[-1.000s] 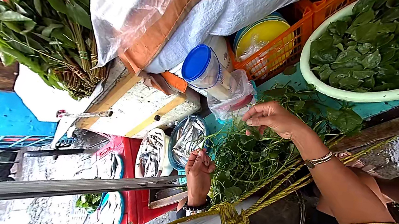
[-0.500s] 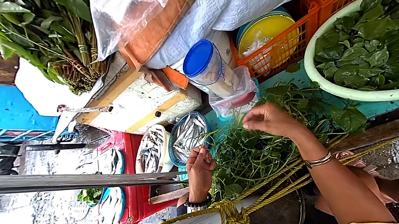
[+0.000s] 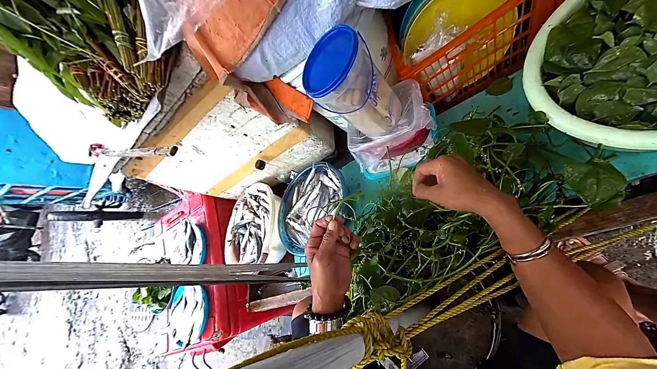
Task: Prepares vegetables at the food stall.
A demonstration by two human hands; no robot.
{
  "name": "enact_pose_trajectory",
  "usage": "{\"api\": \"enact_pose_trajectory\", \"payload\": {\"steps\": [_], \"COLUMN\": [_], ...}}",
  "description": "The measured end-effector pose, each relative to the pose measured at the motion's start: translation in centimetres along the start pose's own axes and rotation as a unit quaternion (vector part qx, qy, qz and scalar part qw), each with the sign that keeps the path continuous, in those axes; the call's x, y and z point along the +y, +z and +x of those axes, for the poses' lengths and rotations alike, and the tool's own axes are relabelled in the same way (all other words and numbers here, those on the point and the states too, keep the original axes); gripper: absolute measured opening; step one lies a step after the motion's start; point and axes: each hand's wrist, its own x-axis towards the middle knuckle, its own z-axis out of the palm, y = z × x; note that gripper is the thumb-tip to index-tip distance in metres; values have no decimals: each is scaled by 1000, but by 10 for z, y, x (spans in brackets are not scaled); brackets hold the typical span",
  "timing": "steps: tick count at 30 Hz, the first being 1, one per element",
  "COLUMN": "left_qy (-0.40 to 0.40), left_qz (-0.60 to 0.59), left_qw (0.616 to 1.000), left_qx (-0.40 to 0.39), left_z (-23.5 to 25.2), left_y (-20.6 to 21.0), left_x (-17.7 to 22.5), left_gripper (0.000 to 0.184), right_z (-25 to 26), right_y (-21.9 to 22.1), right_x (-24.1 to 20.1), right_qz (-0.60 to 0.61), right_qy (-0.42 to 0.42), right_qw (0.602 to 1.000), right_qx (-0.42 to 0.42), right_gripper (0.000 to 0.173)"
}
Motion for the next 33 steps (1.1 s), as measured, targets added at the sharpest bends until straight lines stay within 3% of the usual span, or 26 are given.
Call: {"api": "enact_pose_trajectory", "payload": {"steps": [3,8,10,15,19,23,29,33], "left_qy": [-8,-14,-13,-10,-9,12,68,58], "left_qz": [-1,3,4,-6,-41,-15,33,56], "left_qw": [1000,1000,1000,1000,996,994,994,995], "left_qx": [27,22,18,24,82,109,79,56], "left_z": [3,0,-2,-4,0,-4,-16,-32], "left_y": [1,1,0,-1,-13,-21,-21,-19], "left_x": [0,-1,-2,-5,1,17,51,60], "left_gripper": [21,21,21,22,29,27,27,26], "right_z": [-4,-6,-11,-5,-7,-9,-5,-4], "right_y": [-8,-8,-10,-15,-33,-32,-23,-20], "right_x": [-6,-8,-18,-1,6,2,-1,1], "right_qz": [164,141,203,489,555,535,459,365], "right_qy": [28,24,50,27,43,35,36,61], "right_qw": [986,990,977,864,804,820,871,913], "right_qx": [-14,1,41,113,211,199,172,175], "right_gripper": [15,20,19,25,27,22,14,14]}}
